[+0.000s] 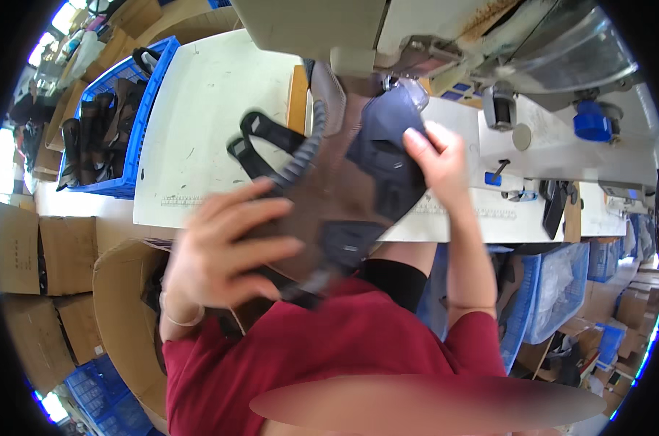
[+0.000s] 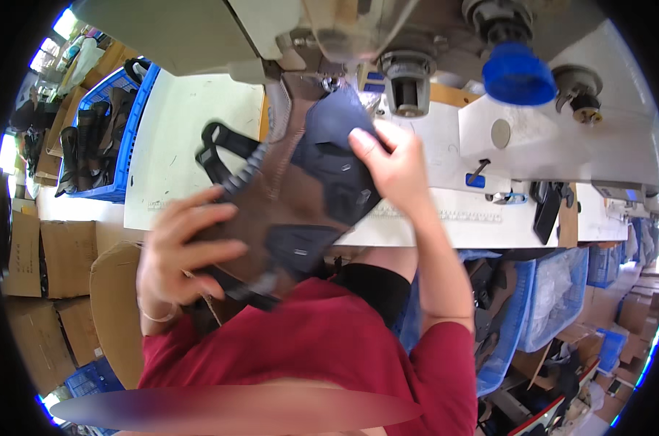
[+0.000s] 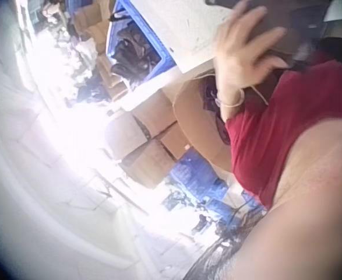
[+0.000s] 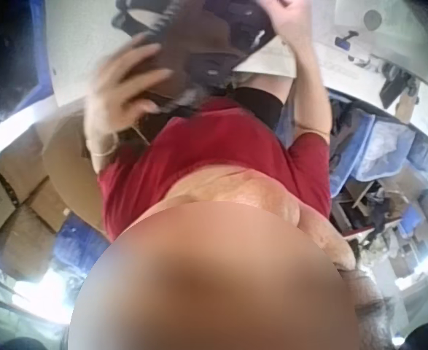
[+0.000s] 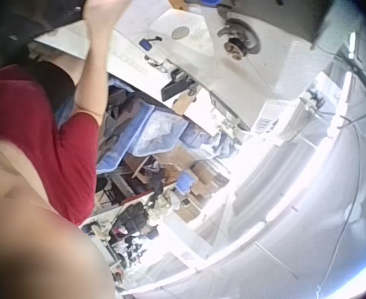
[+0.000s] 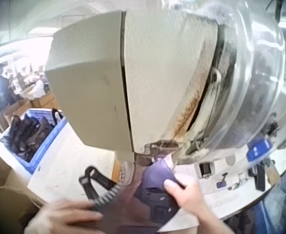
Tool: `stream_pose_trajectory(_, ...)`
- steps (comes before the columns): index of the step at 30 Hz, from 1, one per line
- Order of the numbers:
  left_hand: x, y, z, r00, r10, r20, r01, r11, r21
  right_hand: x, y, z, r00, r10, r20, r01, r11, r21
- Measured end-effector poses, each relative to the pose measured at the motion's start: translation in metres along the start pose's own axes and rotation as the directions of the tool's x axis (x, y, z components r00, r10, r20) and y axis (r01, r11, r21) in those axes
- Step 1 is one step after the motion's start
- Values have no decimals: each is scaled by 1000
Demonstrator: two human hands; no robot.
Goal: The person sews boot uppers using an industrial sewing machine, rotating and guiding the shoe parts under the needle by hand to stitch the pieces together.
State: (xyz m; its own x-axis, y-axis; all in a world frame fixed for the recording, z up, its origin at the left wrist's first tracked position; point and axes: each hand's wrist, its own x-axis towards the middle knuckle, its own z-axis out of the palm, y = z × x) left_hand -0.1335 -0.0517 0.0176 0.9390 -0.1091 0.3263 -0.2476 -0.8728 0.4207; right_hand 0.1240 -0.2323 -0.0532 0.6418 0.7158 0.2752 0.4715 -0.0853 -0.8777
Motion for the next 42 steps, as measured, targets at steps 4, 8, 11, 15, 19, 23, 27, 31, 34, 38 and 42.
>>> stream_pose_trajectory(4, 11, 47, 78, 955, 127, -267, -162, 980, -113, 33, -9, -27, 999, 44, 20, -41, 989, -143)
stream_pose_trajectory(8, 39, 65, 116, 901, 244, -360, -210, 969, 131, 49, -7, -37, 990, 113, 88, -87, 964, -251)
stream_pose_trajectory(11, 42, 71, 116, 902, 230, -366, -199, 973, 119, 49, -6, -39, 997, 7, 81, 10, 980, -199)
stream_pose_trajectory(15, 40, 71, 119, 891, 209, -402, -185, 978, 99, 48, -12, -37, 995, 58, 87, -39, 979, -202)
stream_pose_trajectory(19, 44, 73, 123, 883, 214, -417, -172, 976, 137, 53, 1, -41, 991, 81, 103, -52, 964, -260)
stream_pose_trajectory(23, 49, 77, 120, 887, 182, -425, -148, 983, 111, 58, 17, -46, 991, 38, 125, -3, 963, -270)
stream_pose_trajectory(27, 47, 70, 113, 889, 196, -414, -166, 980, 107, 59, 28, -45, 999, -23, 48, 34, 970, -243)
stream_pose_trajectory(31, 42, 62, 107, 886, 201, -417, -179, 980, 93, 58, 43, -43, 991, -131, 12, 129, 942, -310)
stream_pose_trajectory(34, 40, 55, 100, 882, 202, -426, -186, 979, 80, 59, 33, -41, 999, -44, 15, 47, 952, -302)
stream_pose_trajectory(38, 41, 52, 94, 887, 175, -427, -175, 984, 40, 61, 21, -37, 998, -52, -18, 45, 958, -282)
stream_pose_trajectory(42, 45, 51, 89, 899, 173, -403, -176, 984, 31, 64, 33, -42, 995, -88, -36, 74, 953, -294)
